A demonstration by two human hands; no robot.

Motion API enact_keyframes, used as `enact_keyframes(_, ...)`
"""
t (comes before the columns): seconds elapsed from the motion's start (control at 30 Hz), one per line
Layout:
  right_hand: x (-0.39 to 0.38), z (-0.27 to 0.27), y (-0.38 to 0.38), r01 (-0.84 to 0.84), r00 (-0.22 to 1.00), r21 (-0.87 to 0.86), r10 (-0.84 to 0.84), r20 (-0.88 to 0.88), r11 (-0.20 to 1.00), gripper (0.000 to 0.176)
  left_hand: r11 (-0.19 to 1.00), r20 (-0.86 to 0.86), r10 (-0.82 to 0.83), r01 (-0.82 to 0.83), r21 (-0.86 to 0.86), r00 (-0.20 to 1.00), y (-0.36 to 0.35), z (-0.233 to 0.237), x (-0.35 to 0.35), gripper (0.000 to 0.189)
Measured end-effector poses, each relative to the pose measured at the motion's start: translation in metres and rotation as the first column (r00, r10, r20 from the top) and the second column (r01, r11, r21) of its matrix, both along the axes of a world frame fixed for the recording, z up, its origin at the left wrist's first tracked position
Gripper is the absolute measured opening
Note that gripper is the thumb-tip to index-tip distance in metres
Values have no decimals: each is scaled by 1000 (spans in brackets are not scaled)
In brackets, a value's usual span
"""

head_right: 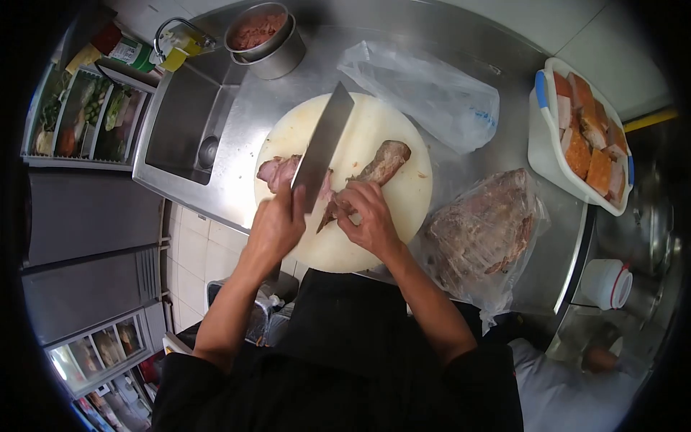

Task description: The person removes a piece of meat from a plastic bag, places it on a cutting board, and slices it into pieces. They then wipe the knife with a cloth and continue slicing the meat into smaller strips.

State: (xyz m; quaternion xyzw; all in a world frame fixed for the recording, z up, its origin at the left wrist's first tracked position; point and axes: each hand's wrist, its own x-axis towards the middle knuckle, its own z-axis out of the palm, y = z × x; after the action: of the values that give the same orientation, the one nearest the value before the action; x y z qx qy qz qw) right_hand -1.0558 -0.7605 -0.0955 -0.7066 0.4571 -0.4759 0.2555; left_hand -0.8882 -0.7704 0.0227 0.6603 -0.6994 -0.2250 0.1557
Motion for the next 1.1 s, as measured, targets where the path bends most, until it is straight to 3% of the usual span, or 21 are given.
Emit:
enact_keyframes(0.03, 0, 0, -2, -9, 1000, 6, 9, 6, 1000, 32, 997, 51, 0, -4, 83, 999, 13, 7, 1, 24)
enact_keyframes(0.33, 3, 1, -4, 21, 997, 16, -20, -68, 1000, 30, 983, 181, -78, 46, 177, 980, 66, 27, -2, 23)
enact_keyframes(0.57, 3, 0, -2, 24, 999, 40, -23, -42, 999, 33, 958, 165, -67, 17, 286, 984, 86, 35, 7, 22)
enact_keyframes(0.7, 5, 1, -3, 29, 1000, 88, -29, 3, 996, 34, 982, 135, -91, 67, 176, 987, 46, -7, -10, 22)
enact_keyframes(0.8, 7, 0, -2, 49, 999, 65, -48, -9, 997, 34, 987, 132, -83, 63, 150, 988, 49, -9, -6, 22)
enact_keyframes(0.87, 9, 0, -7, 81, 996, 37, -81, -27, 996, 34, 977, 278, -125, 70, 202, 952, 72, 4, 5, 19)
enact_keyframes(0.93, 10, 1, -5, 81, 997, 42, -80, -25, 996, 34, 967, 240, -133, 74, 243, 962, 76, 1, 9, 19)
enact_keyframes(1.1, 11, 1, -6, 93, 995, 42, -92, -38, 995, 32, 991, 181, -95, 76, 108, 979, 31, -36, -16, 20)
